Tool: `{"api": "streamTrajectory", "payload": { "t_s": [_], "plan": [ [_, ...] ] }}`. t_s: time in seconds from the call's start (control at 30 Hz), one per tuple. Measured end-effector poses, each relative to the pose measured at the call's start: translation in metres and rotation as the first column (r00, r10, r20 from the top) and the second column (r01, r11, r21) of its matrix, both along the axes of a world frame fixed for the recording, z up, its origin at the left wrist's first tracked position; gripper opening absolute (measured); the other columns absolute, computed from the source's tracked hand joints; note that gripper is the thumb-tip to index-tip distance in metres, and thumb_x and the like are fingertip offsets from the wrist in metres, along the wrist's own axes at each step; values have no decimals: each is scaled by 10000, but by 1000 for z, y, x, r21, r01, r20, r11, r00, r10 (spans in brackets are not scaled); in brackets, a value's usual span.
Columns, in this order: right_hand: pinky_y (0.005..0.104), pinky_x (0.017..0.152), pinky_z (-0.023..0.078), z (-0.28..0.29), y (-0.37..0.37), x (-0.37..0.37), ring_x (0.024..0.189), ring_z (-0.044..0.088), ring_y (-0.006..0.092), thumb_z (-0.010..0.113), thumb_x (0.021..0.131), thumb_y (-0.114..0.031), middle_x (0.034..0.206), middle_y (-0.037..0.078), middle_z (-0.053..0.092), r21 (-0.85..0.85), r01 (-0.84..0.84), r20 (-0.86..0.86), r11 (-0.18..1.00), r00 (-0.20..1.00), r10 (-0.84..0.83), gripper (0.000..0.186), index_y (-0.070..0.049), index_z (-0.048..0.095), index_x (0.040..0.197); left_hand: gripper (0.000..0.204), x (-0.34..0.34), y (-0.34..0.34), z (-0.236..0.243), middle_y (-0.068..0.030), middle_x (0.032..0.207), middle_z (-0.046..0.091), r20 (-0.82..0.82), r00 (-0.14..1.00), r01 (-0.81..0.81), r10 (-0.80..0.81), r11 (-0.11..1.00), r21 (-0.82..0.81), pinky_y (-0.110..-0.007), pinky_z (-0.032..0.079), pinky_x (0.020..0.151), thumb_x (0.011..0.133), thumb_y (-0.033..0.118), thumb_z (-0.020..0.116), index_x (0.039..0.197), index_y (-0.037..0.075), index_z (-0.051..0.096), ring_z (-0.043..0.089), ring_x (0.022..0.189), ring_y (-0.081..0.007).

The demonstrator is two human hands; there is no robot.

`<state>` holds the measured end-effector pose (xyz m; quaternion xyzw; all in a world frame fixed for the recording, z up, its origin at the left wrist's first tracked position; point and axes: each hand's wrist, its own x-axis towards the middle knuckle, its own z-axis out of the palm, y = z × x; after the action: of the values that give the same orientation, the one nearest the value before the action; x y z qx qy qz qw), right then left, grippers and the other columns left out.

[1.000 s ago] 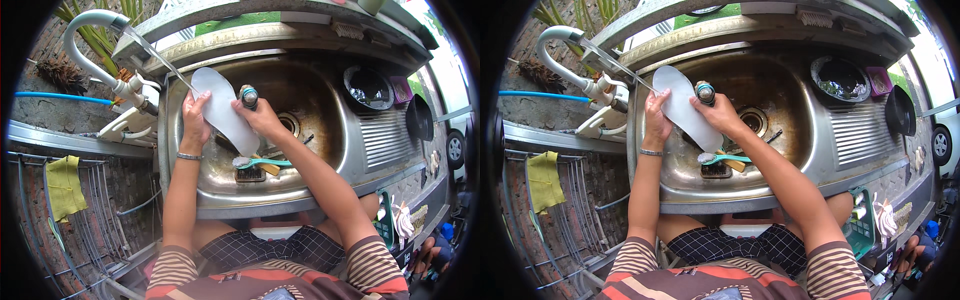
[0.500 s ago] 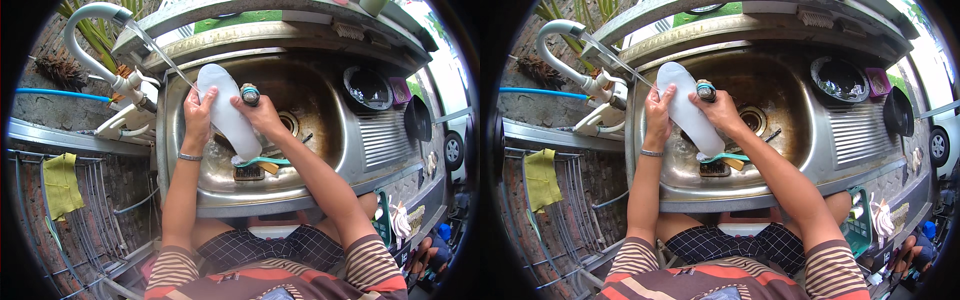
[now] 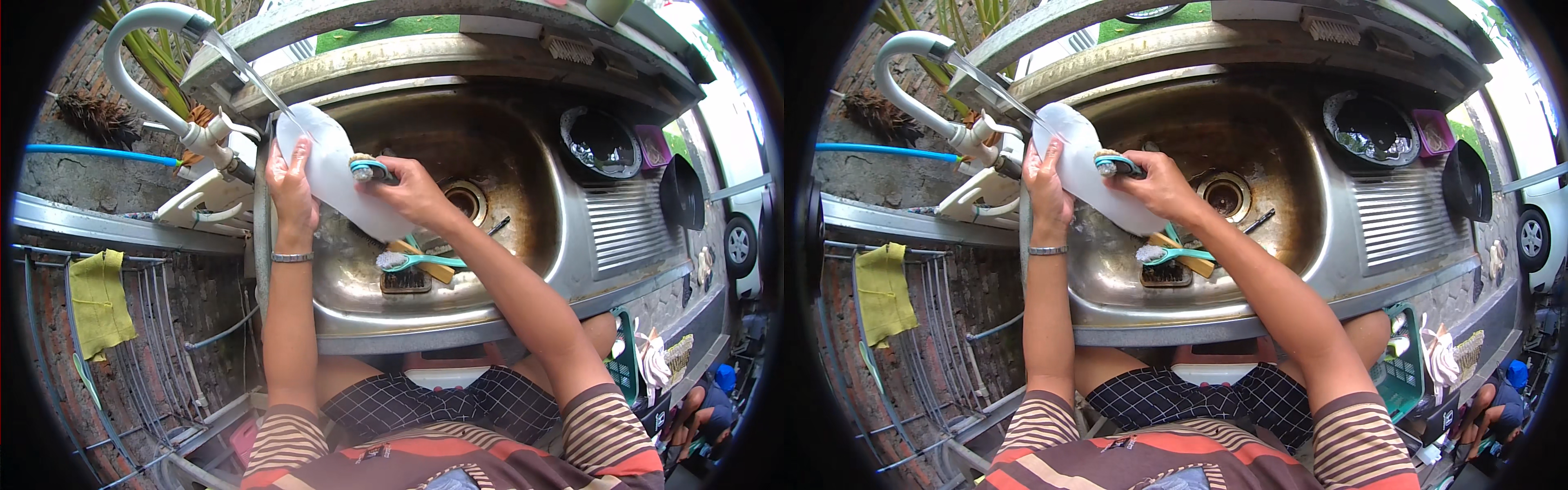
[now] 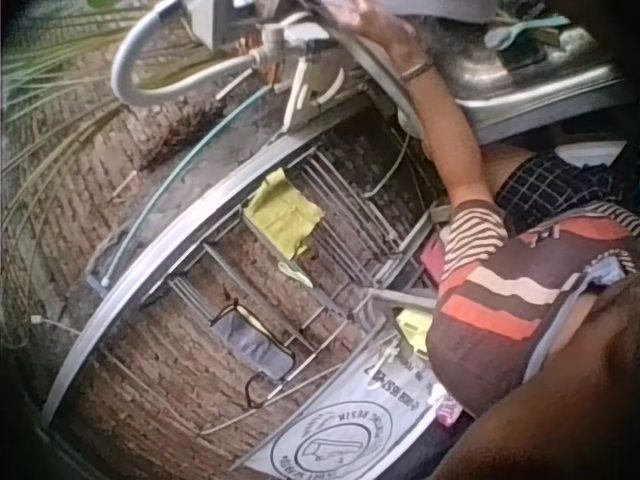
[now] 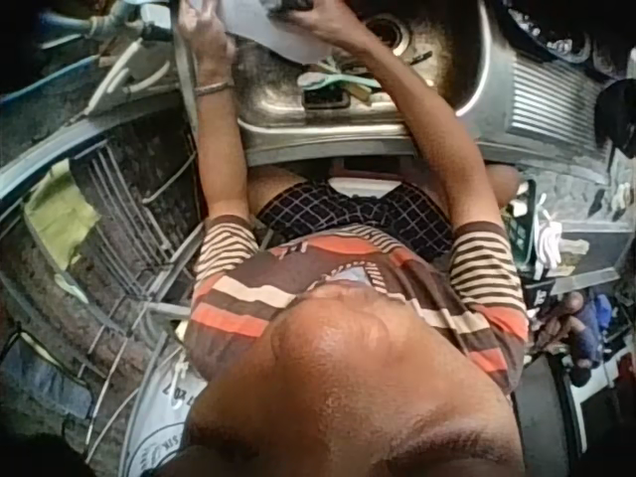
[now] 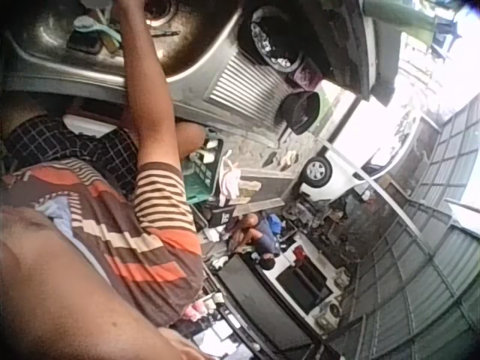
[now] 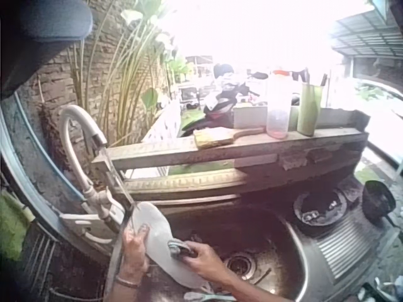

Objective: Scrubbing and rinsing shoe insoles in a sink with a brush and water.

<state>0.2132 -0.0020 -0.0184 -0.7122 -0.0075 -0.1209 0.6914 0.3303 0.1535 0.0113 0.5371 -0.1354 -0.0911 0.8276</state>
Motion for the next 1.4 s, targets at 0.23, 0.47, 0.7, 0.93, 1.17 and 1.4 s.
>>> {"api": "streamTrajectory", "payload": {
  "t_s": [0.23,0.47,0.7,0.93,1.17,1.4],
  "plan": [
    [235,712,516,11,24,11,789,605,34,784,941,-160,895,-33,708,277,-85,-30,957,995,97,181,-44,766,1079,303,3,7,11,-78,1175,679,88,991,-109,100,989,99,-311,550,901,1026,78,622,1316,-5,587,655,1059,-148],
    [258,665,515,24,42,52,773,617,38,785,957,-296,898,-4,712,533,139,-117,835,989,-90,262,-48,766,1039,455,8,10,-6,-169,1289,668,-82,988,115,-132,976,-183,-414,548,1017,1034,173,615,1425,-34,506,673,1147,-264],
    [266,673,517,17,44,55,774,624,56,778,953,-239,916,-1,718,367,10,-69,930,997,16,244,-25,748,1067,397,9,22,11,-149,1292,670,-27,988,149,-153,983,-109,-411,550,1006,1032,101,623,1406,-6,543,671,1141,-258],
    [253,638,479,13,53,59,755,561,32,780,961,-319,851,-23,671,184,1,157,983,987,-30,300,-29,703,976,349,10,23,11,-105,1213,694,-53,995,84,-90,991,-107,-361,567,941,1021,62,638,1361,3,587,678,1076,-213],
    [247,625,468,7,49,57,769,548,21,677,1019,-209,858,-14,671,25,105,120,994,987,-107,200,-10,696,1001,333,9,16,6,-90,1193,703,-50,998,43,-48,995,-85,-347,560,919,1006,66,665,1325,-9,611,680,1038,-195],
    [242,688,492,17,48,54,799,559,27,724,999,-226,894,-34,672,230,-52,-24,972,998,59,224,-14,697,1067,325,14,22,3,-80,1209,685,-36,999,-11,7,994,-105,-312,527,929,1000,33,661,1317,-14,605,651,1051,-162]
  ]
}}
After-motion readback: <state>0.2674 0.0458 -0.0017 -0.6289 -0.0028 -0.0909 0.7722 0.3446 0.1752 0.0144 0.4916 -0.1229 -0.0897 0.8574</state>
